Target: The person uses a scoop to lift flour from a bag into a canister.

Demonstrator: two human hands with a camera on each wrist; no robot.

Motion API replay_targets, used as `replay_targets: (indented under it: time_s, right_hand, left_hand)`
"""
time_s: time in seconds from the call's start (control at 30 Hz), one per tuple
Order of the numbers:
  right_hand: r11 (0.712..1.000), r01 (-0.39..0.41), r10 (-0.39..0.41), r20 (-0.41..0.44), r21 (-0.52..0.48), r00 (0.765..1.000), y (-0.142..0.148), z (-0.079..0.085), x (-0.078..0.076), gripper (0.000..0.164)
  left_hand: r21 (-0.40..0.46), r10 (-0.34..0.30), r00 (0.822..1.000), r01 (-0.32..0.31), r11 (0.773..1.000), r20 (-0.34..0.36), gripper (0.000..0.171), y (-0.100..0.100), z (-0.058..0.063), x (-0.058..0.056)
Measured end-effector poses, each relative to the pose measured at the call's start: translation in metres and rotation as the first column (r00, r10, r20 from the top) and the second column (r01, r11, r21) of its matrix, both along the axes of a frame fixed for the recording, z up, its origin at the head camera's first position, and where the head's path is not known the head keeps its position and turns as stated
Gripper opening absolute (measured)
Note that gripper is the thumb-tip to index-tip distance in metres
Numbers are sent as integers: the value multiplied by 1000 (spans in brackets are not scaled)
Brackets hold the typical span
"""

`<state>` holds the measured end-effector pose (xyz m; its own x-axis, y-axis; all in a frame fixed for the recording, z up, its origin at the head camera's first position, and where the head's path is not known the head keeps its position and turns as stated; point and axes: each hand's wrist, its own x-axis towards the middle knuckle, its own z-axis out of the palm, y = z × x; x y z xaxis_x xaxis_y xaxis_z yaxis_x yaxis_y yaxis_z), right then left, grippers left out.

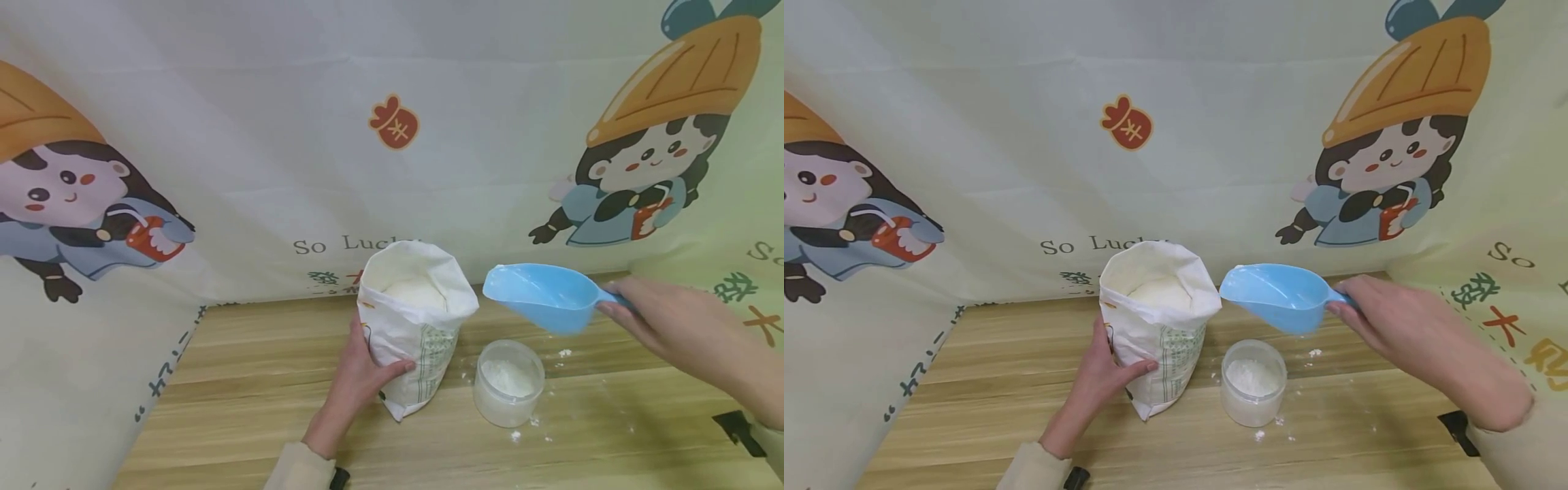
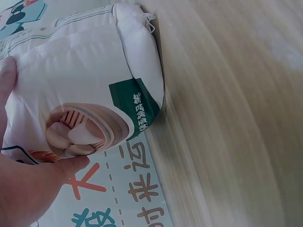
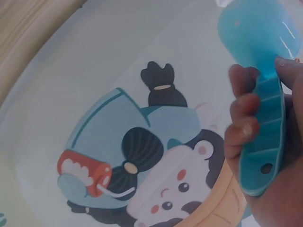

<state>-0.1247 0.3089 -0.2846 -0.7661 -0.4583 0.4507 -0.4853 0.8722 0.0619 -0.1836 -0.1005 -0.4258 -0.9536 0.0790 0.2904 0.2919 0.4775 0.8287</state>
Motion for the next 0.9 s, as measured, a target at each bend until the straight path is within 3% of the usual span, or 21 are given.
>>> replay_targets:
  time_s: [0.2, 0.47, 0.6, 0.77, 0.9]
  right_hand:
    - [995, -93, 90, -92, -26, 992, -15, 7, -12, 18]
    - [990, -142, 142, -106, 9, 984, -36, 21, -27, 18]
    - [990, -129, 133, -71, 62, 989, -48, 31, -32, 18]
    - [986, -57, 52, 31, 156, 998, -69, 44, -35, 31]
    - [979, -32, 12, 103, 199, 995, -88, 52, -36, 30]
  left_hand:
    - [10, -5, 1000, 5, 1000, -4, 132, -1, 0, 0]
    - [4, 1, 1000, -1, 1000, -10, 130, 0, -2, -1]
    - [24, -3, 1000, 3, 1000, -3, 131, 1, -2, -2]
    - [29, -10, 1000, 11, 1000, -5, 130, 0, -2, -2]
    - [23, -4, 1000, 4, 1000, 2, 126, 0, -3, -2]
